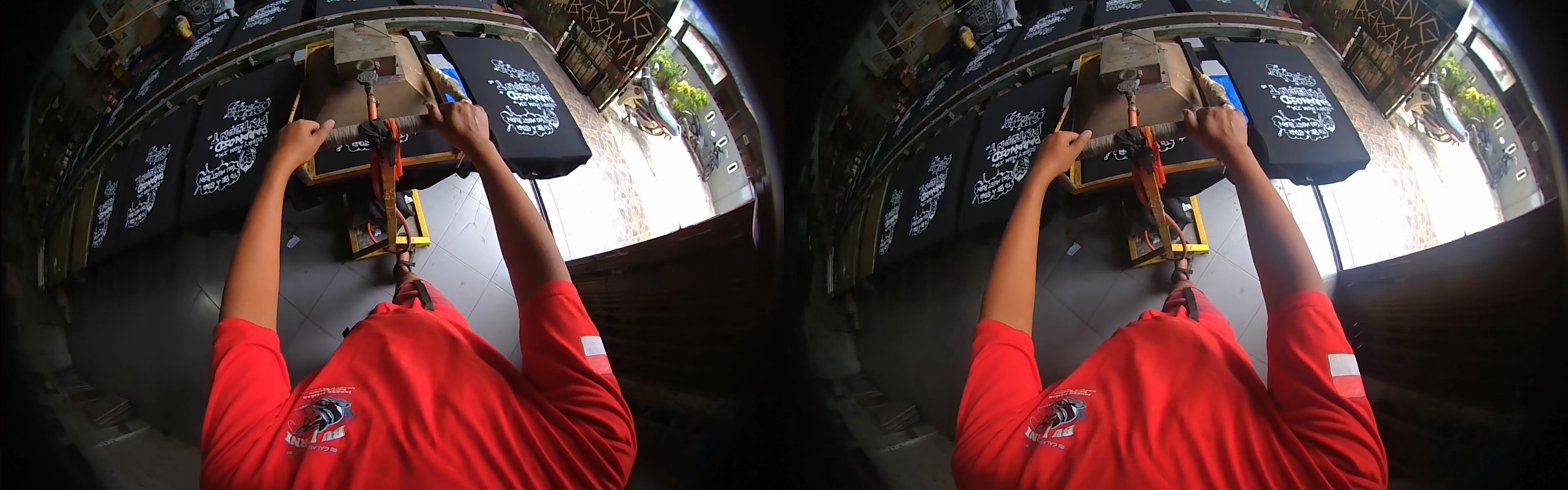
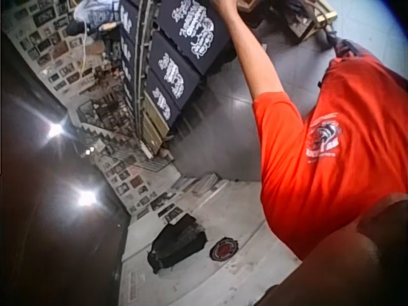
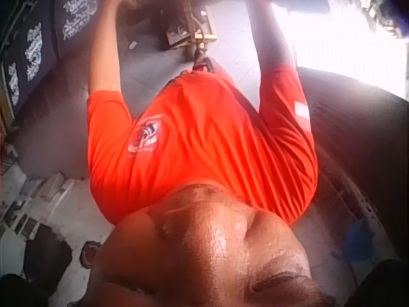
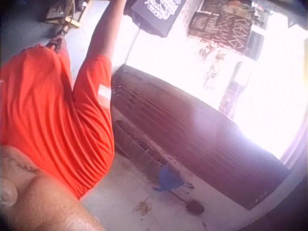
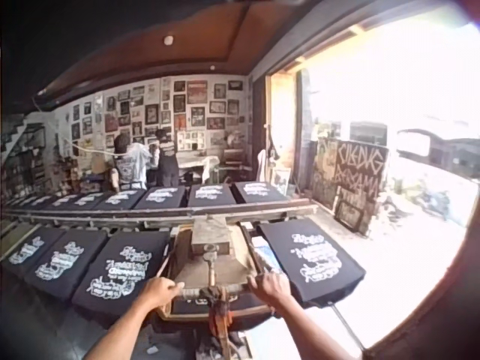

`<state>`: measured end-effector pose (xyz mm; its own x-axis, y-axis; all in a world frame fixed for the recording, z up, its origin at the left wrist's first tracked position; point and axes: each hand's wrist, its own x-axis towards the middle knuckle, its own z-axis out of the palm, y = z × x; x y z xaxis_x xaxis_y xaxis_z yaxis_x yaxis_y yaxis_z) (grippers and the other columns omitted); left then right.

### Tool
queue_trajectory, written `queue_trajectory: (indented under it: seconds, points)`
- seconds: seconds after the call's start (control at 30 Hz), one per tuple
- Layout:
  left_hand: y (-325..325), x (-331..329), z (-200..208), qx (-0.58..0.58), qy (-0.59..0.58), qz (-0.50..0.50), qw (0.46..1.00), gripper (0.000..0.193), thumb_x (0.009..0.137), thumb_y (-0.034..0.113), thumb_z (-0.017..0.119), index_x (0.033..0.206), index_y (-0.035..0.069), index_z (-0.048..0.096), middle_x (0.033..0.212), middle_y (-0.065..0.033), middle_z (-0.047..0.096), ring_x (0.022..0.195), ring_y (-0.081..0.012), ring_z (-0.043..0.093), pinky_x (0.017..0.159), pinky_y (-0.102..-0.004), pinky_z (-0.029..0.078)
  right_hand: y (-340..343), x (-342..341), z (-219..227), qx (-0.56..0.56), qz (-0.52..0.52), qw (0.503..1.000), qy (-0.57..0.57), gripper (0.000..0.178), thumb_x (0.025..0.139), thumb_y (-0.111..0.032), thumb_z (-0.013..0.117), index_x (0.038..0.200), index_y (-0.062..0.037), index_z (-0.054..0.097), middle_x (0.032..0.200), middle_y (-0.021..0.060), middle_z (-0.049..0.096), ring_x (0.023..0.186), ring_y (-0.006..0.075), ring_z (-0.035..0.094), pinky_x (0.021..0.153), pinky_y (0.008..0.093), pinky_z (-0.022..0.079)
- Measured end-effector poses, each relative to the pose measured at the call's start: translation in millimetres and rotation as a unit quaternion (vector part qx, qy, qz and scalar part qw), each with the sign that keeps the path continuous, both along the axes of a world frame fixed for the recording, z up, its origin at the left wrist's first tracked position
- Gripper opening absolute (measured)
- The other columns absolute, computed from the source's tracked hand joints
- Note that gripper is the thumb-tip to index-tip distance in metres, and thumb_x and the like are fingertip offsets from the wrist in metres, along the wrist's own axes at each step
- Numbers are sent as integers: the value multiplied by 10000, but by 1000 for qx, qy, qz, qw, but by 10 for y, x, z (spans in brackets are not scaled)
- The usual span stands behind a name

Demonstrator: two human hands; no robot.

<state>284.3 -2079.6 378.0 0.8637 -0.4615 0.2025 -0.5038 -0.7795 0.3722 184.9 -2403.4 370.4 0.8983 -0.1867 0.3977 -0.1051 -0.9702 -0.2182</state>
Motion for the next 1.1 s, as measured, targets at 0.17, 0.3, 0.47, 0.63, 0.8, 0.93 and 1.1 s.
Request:
queue_trajectory:
  seconds: [0.17, 0.3, 0.47, 0.63, 0.8, 0.93, 1.1]
  points:
    - [-68, -97, 72, 1, -4, 1, 1000, 585, 961, 550, 518, 756, 26, 682, 707, -189, 651, 727, -396, 649, 661, -469, 482, -78, 40, -107, -6, -5, 1000, -17, 577, 933, -527, 476, 691, -68, 729, 665, 158, 677, 696, 335, 693, 664, 458, 532]
    - [-80, -19, 18, 13, -35, 5, 999, 586, 961, 556, 511, 746, 40, 687, 714, -168, 665, 738, -397, 656, 669, -480, 491, -87, 68, -76, -17, -1, 999, -38, 582, 928, -517, 489, 658, -50, 709, 644, 162, 668, 670, 330, 688, 652, 459, 528]
    - [-76, 47, -30, 18, -11, 23, 1000, 604, 938, 609, 493, 730, 82, 702, 787, -170, 693, 797, -399, 666, 704, -480, 521, -55, 83, -54, -14, 5, 999, -41, 555, 927, -505, 504, 666, -63, 717, 639, 160, 667, 659, 331, 683, 664, 458, 525]
    - [-123, 86, -72, 0, -36, 8, 999, 600, 936, 599, 504, 721, 74, 700, 774, -179, 688, 783, -402, 663, 686, -485, 518, -133, 120, -100, -26, -12, 999, -33, 537, 938, -495, 501, 682, -81, 727, 643, 156, 671, 664, 330, 685, 669, 456, 525]
    - [-110, 136, -117, -12, -35, 8, 999, 593, 929, 591, 523, 708, 69, 698, 753, -184, 680, 763, -406, 660, 666, -479, 519, -103, 119, -63, -14, -11, 1000, -21, 534, 943, -490, 497, 685, -84, 729, 643, 156, 673, 664, 329, 687, 671, 451, 527]
    - [-120, 109, -104, -19, -40, 8, 999, 595, 923, 593, 529, 695, 70, 697, 743, -180, 678, 752, -403, 661, 659, -477, 518, -108, 112, -65, -17, -9, 999, -26, 528, 941, -479, 496, 684, -80, 726, 637, 155, 671, 657, 330, 687, 672, 448, 527]
    - [-124, 103, -86, -15, -39, 6, 999, 586, 923, 594, 526, 704, 81, 702, 741, -173, 680, 749, -397, 663, 658, -476, 518, -124, 108, -73, -18, -1, 999, -34, 530, 936, -474, 498, 671, -71, 717, 632, 154, 667, 653, 332, 684, 672, 452, 524]
